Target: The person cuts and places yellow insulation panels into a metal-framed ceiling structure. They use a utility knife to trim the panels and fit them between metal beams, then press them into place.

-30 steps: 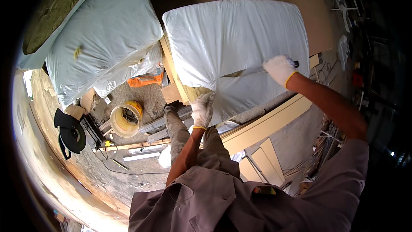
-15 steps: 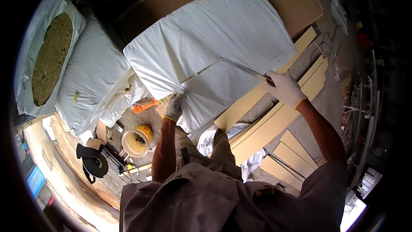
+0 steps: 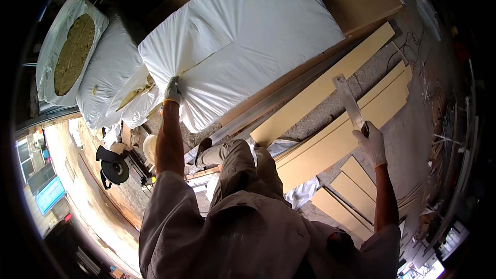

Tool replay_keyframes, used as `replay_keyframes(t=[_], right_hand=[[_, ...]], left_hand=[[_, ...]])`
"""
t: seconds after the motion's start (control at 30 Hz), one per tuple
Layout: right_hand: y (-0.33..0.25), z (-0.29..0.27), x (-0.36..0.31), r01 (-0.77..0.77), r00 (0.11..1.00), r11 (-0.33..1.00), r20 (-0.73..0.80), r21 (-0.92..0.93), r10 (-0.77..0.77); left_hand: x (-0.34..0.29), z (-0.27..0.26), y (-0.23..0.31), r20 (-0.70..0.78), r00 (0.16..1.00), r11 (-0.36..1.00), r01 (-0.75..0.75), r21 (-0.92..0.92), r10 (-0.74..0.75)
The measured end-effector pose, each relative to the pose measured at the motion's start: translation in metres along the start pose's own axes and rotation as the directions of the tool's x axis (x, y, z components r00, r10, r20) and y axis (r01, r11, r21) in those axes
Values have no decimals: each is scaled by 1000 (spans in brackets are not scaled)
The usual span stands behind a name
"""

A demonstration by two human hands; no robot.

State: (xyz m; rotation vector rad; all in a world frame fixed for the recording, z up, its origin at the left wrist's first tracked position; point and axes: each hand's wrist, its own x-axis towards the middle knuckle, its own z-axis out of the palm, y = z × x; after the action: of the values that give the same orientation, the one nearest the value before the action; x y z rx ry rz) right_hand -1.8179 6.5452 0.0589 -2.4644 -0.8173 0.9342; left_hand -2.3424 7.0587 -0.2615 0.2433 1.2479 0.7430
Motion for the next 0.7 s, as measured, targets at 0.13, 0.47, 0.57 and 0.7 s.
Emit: replay_keyframes(t=[0.13, 0.47, 0.57, 0.7], right_hand=[[65, -9, -28, -44, 996, 998, -82, -55, 39], [-44, 42, 27, 84, 990, 996, 112, -24, -81], [-97, 65, 55, 269, 958, 938, 158, -218, -239], [-198, 115, 100, 532, 846, 714, 310, -454, -433]], left_hand=[[2, 39, -18, -165, 941, 831, -169, 530, 296], [27, -49, -47, -18, 859, 255, -131, 958, 511], [-24, 16, -55, -32, 901, 328, -124, 937, 432], [-55, 19, -55, -24, 804, 222, -136, 966, 595]])
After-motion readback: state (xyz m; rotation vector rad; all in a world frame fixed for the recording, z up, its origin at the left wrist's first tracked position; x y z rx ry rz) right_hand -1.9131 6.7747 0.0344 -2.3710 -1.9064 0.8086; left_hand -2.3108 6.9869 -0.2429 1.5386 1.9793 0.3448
